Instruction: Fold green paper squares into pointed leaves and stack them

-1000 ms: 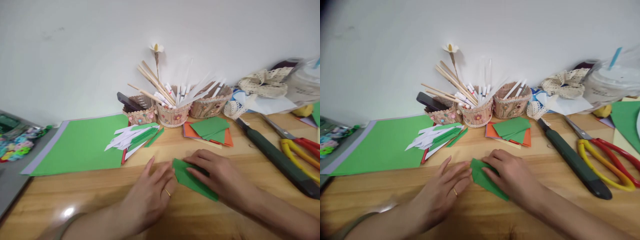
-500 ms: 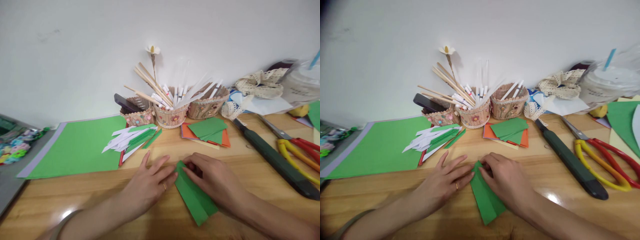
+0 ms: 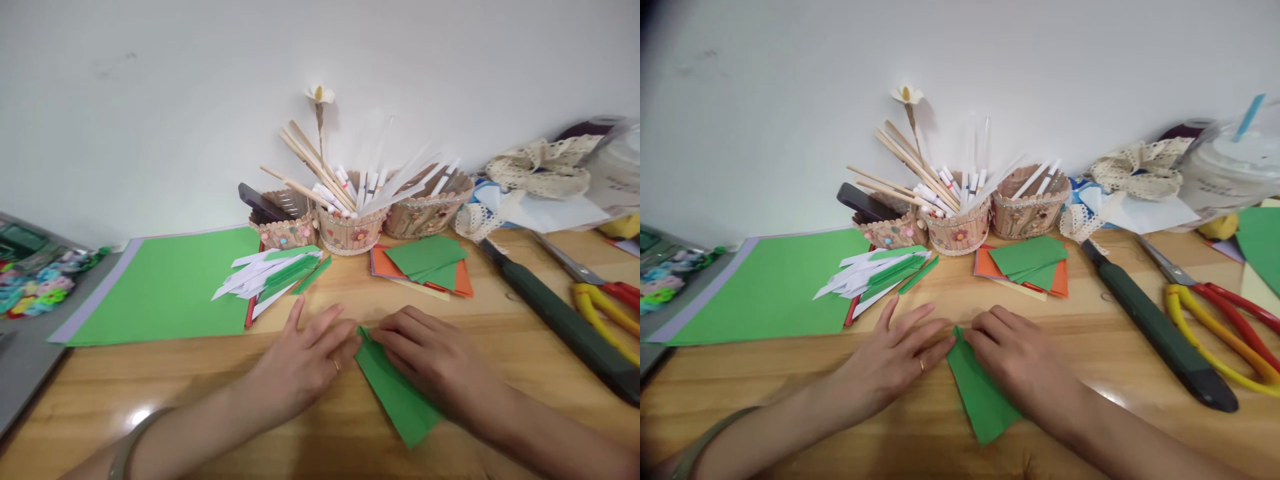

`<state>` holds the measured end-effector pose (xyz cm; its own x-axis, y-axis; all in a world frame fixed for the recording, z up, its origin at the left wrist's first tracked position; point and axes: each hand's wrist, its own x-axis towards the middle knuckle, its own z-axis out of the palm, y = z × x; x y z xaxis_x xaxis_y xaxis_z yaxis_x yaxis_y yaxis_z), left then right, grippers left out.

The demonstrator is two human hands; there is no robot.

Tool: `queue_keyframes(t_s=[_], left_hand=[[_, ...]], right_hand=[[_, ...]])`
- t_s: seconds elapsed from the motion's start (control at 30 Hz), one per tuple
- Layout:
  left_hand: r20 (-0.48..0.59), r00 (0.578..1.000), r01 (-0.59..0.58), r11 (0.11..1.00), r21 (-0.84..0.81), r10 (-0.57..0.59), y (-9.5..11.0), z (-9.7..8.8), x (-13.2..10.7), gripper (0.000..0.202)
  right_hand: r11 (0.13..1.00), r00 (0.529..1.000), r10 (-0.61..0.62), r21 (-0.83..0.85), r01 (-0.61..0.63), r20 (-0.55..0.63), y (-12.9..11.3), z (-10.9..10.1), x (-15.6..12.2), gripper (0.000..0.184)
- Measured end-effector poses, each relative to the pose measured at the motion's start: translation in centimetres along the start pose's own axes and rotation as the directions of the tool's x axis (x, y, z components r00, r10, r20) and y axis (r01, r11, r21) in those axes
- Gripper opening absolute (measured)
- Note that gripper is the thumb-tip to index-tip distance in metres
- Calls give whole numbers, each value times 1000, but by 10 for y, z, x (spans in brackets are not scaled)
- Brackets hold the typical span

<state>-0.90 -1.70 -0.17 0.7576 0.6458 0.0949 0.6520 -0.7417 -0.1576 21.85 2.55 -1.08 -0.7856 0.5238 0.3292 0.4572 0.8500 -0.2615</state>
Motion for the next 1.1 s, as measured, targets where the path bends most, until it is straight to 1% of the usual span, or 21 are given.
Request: queue_keyframes(t_s=[0.13,0.23,0.33,0.67,0.83,0.93,1.0,1.1], left_hand=[[3,998,-65,997,30,65,-2,1,-1,35],[10,998,-67,998,17,67,-2,0,-1,39],[21,997,-67,998,-11,68,-2,-1,-1,40],[-15,997,-78,997,-1,78,-1,-3,2,35],[22,998,-59,997,-56,60,0,-3,3,37],[47,998,-33,997,-71,37,2,-1,3,40],[43,999,-2,997,-71,5,3,2,3,41],[-11,998,59,997,-53,-60,5,6,3,41]], right_hand=[[995,996,-84,-53,85,15,0,-4,2,26],[984,989,-151,-96,150,3,-2,-8,5,37],[978,984,-176,-110,175,7,-2,-9,6,41],[978,983,-170,-108,177,74,-2,-7,4,35],[983,984,-150,-92,159,95,-2,-7,4,29],[987,985,-139,-70,147,99,0,-7,4,28],[989,986,-134,-56,140,95,1,-7,4,27],[992,990,-121,-38,124,76,3,-7,3,27]])
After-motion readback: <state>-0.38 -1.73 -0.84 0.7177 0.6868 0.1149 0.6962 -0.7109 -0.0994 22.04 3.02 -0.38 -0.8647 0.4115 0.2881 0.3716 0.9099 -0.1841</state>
